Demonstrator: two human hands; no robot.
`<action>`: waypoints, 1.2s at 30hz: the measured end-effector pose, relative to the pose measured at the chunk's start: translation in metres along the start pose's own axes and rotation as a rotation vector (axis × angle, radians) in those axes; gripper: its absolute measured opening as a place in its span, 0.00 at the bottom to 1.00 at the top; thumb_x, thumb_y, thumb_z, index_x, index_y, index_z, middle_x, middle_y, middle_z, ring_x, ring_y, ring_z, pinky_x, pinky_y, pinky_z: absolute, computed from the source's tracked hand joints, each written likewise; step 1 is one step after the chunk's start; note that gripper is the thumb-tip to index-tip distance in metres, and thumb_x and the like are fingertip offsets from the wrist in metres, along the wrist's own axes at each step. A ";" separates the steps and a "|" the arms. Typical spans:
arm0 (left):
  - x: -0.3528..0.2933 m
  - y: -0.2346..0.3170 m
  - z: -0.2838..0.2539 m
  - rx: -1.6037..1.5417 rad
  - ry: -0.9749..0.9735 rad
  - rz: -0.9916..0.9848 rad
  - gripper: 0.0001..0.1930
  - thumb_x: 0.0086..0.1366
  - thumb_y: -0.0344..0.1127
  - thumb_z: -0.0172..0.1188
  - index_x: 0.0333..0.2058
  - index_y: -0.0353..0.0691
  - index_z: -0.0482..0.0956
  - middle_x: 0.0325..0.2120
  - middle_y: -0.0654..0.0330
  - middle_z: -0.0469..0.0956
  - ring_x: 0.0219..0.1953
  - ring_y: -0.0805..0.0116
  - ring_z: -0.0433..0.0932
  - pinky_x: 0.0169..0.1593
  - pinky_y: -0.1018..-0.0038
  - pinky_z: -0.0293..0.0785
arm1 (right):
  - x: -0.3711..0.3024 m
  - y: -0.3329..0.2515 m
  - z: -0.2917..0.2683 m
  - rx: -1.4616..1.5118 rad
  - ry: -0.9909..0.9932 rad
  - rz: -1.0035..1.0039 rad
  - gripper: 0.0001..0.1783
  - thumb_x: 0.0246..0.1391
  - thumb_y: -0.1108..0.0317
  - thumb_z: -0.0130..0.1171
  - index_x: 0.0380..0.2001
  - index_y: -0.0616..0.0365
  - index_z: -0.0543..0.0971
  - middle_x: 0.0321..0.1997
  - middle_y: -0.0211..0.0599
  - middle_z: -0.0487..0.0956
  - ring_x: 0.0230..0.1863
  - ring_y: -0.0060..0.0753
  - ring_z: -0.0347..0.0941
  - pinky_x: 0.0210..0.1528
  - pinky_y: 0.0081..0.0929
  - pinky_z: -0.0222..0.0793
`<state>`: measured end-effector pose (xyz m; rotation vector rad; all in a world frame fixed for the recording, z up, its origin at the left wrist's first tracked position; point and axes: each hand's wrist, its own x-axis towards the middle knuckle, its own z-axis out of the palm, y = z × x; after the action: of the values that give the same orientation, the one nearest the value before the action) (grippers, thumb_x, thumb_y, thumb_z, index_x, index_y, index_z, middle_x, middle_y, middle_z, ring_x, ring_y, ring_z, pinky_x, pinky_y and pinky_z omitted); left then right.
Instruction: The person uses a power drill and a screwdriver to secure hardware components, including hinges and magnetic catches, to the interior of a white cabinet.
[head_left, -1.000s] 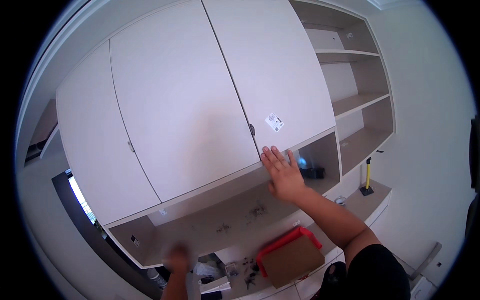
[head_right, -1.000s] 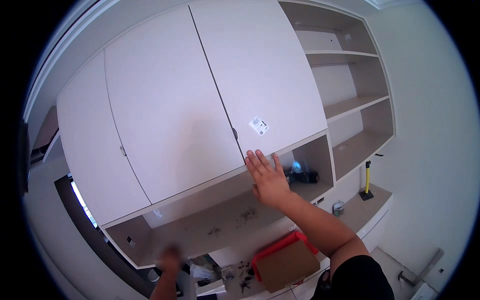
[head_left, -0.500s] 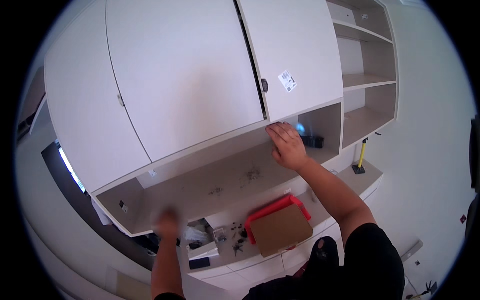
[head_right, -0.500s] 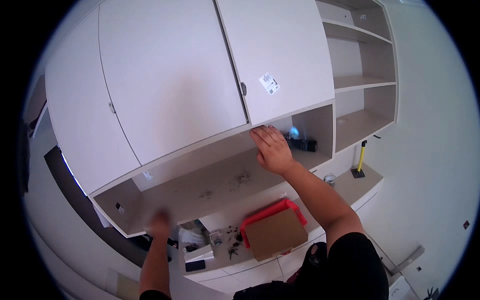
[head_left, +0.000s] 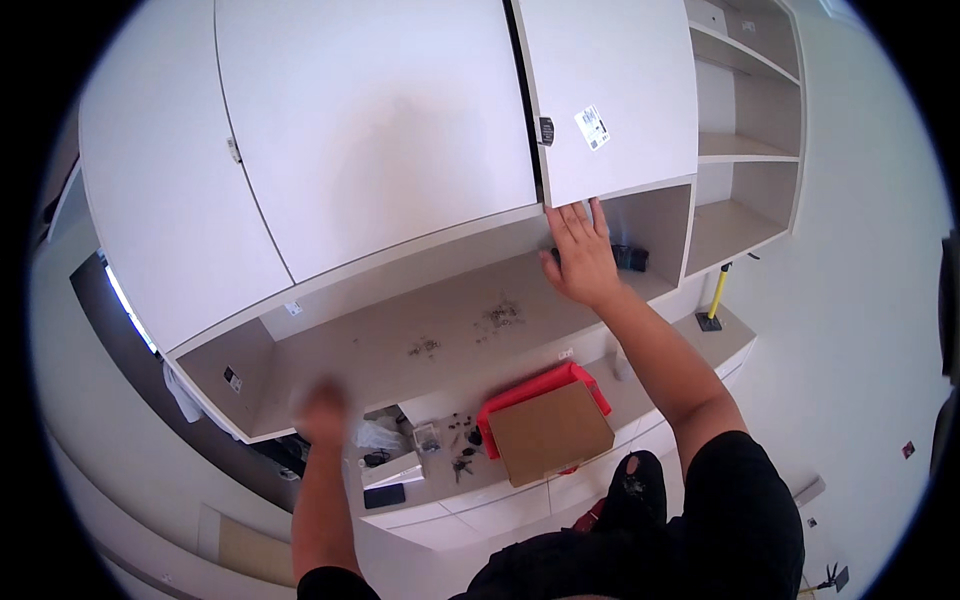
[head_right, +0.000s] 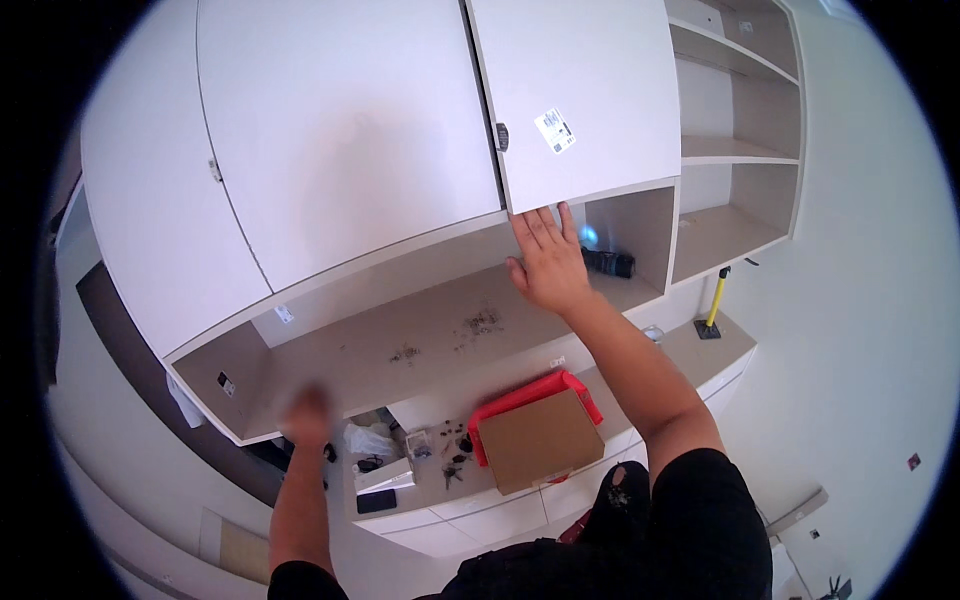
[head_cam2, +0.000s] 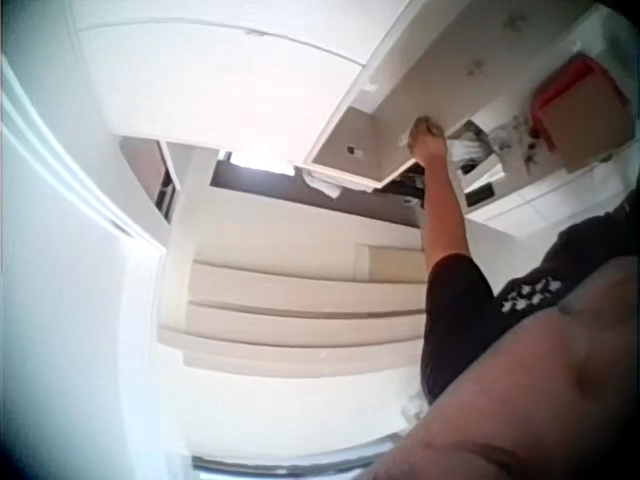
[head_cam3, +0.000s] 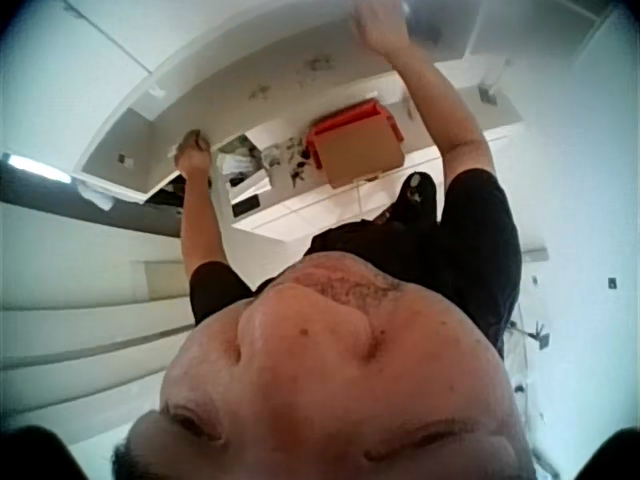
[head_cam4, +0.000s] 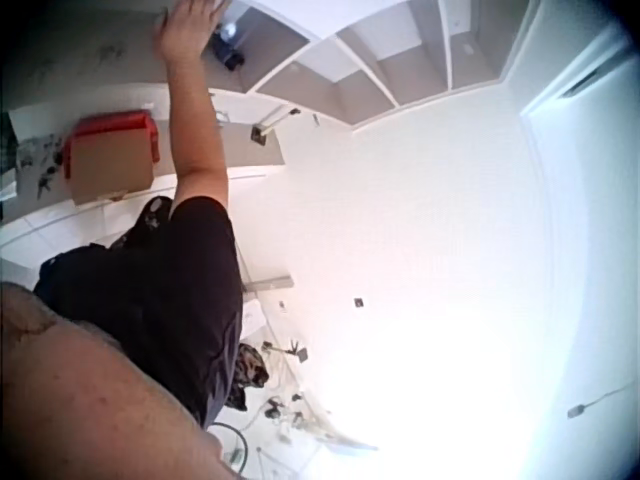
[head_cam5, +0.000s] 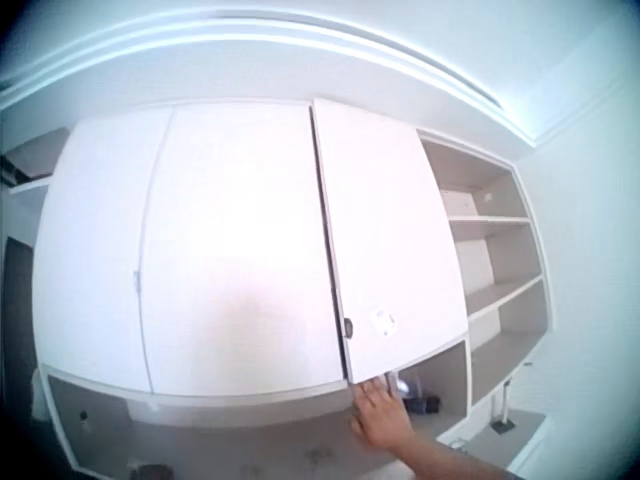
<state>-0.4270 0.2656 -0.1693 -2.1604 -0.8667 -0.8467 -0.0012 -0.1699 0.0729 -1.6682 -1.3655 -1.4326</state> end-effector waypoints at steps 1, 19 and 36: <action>0.002 -0.002 -0.004 -0.025 0.021 0.016 0.18 0.71 0.43 0.55 0.53 0.42 0.82 0.52 0.56 0.84 0.55 0.55 0.81 0.60 0.53 0.74 | -0.001 0.001 0.003 0.005 0.012 -0.011 0.43 0.53 0.63 0.66 0.71 0.66 0.65 0.74 0.58 0.67 0.77 0.60 0.59 0.80 0.64 0.41; 0.027 0.024 -0.065 -0.318 -0.178 -0.240 0.17 0.68 0.43 0.56 0.52 0.50 0.84 0.53 0.59 0.84 0.57 0.51 0.80 0.61 0.52 0.74 | 0.048 0.045 -0.005 -0.067 0.109 0.090 0.14 0.61 0.57 0.67 0.46 0.50 0.83 0.42 0.42 0.82 0.45 0.51 0.79 0.48 0.49 0.75; 0.020 0.032 -0.036 -0.191 0.007 -0.125 0.12 0.65 0.41 0.60 0.42 0.42 0.85 0.39 0.54 0.84 0.44 0.55 0.83 0.51 0.52 0.77 | 0.077 0.033 -0.008 -0.234 0.139 -0.034 0.16 0.64 0.61 0.62 0.24 0.58 0.76 0.28 0.48 0.78 0.34 0.55 0.76 0.41 0.52 0.71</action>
<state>-0.4026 0.2268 -0.1437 -2.2832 -0.9592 -1.0354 0.0196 -0.1622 0.1540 -1.6570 -1.1921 -1.7504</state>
